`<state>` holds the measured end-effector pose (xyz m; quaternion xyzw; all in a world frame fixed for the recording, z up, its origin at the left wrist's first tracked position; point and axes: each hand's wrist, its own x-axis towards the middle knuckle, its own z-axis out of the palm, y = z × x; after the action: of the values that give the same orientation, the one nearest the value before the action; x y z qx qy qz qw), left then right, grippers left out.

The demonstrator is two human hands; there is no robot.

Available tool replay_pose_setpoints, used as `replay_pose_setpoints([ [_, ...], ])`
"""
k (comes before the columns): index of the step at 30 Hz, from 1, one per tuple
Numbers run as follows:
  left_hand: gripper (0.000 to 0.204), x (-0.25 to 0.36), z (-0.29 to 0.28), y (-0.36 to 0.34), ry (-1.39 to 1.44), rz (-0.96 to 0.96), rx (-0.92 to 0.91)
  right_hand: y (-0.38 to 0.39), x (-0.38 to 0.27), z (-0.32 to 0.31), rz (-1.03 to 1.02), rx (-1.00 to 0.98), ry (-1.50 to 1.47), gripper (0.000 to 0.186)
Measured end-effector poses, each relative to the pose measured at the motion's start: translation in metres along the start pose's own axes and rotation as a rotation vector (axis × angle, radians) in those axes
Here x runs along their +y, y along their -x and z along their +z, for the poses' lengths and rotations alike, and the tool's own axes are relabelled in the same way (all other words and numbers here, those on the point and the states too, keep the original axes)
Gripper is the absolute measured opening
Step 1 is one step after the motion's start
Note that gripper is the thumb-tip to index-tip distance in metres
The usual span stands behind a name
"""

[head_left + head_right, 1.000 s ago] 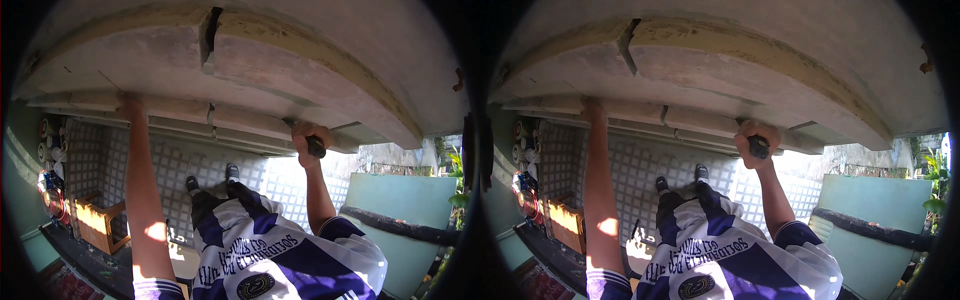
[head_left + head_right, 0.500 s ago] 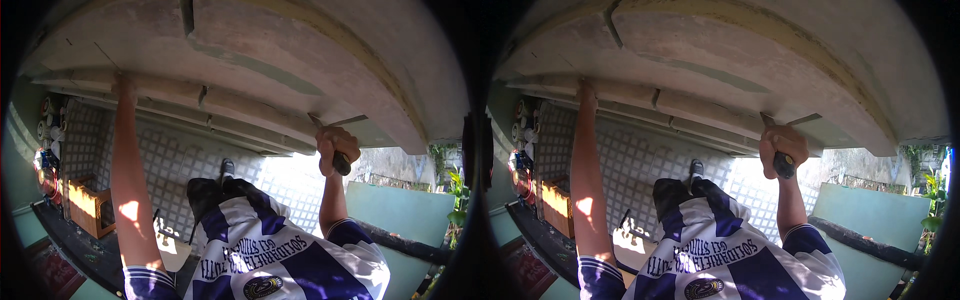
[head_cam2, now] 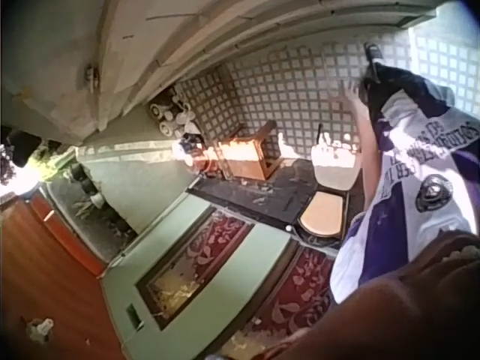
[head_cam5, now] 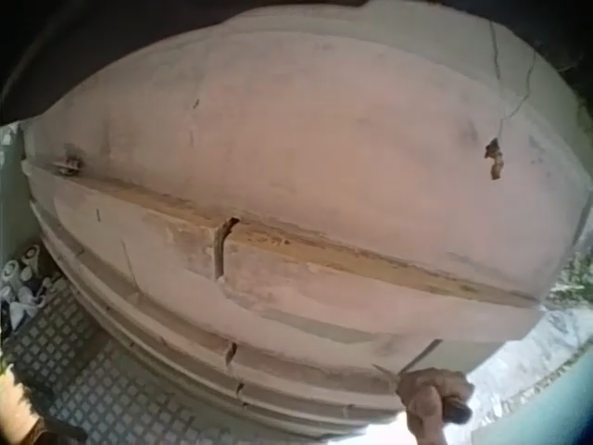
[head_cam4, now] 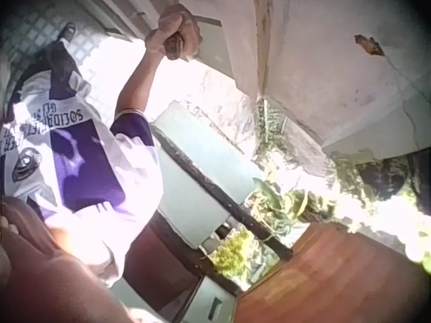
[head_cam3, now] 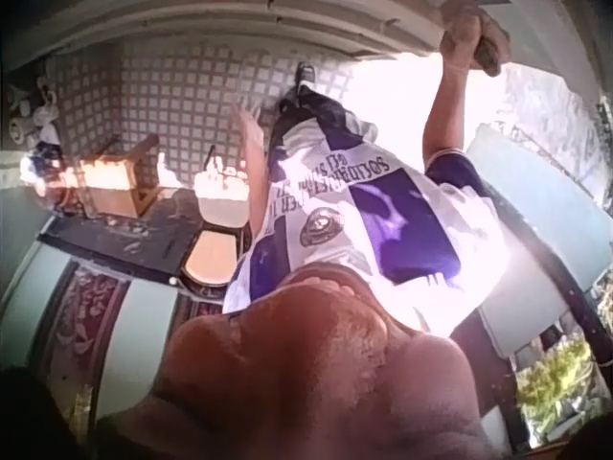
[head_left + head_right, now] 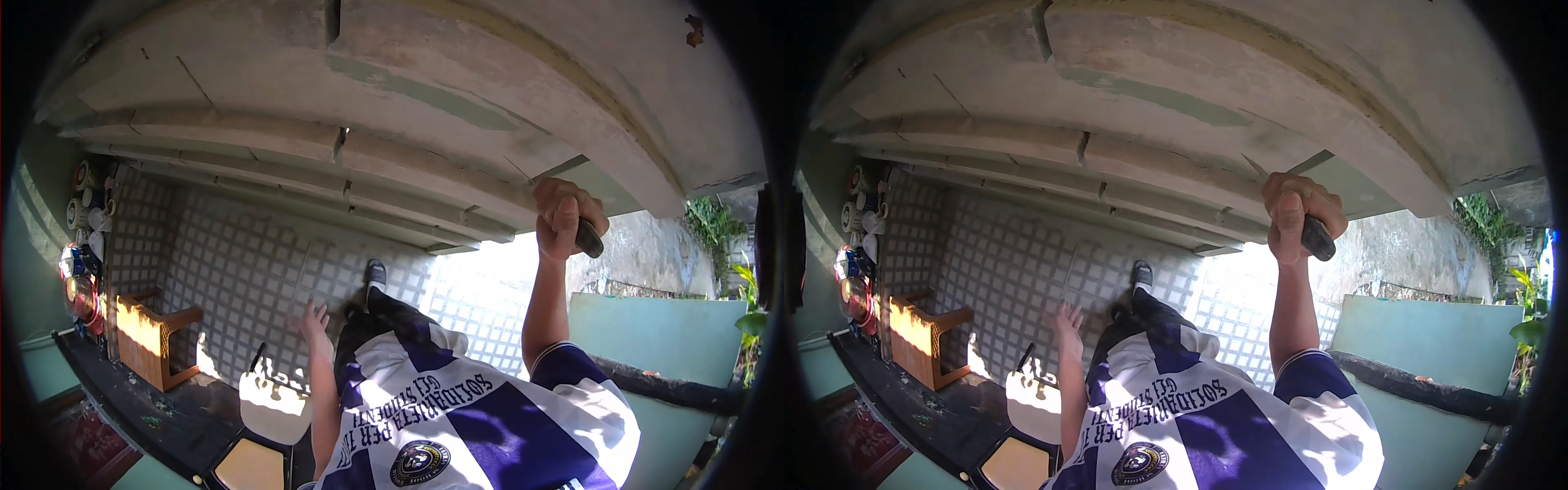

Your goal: Scraping and patching a wall or ceiling surface using a putty knife.

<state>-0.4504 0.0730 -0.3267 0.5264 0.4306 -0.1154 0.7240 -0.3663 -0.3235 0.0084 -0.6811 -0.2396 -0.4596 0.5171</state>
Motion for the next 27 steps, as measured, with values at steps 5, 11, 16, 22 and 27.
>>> replay_pose_setpoints([
  [5, 0.102, 0.008, -0.032, 0.068, -0.037, 0.018, 0.05, -0.004, -0.007, -0.004, 0.03, 0.087, -0.112, 0.046],
  [11, 0.093, 0.027, -0.056, 0.077, 0.091, 0.14, 0.13, -0.016, -0.011, -0.002, -0.076, 0.204, -0.112, 0.047],
  [16, 0.092, 0.026, -0.059, 0.09, 0.143, 0.192, 0.13, -0.014, 0.01, -0.013, -0.037, 0.46, -0.114, 0.048],
  [22, 0.088, -0.016, -0.054, 0.088, 0.197, 0.072, 0.189, -0.01, 0.016, -0.016, -0.046, 0.628, -0.177, 0.05],
  [27, 0.085, -0.04, -0.02, 0.081, 0.179, 0.102, 0.127, 0.0, 0.028, -0.024, -0.103, 0.547, -0.394, 0.05],
])
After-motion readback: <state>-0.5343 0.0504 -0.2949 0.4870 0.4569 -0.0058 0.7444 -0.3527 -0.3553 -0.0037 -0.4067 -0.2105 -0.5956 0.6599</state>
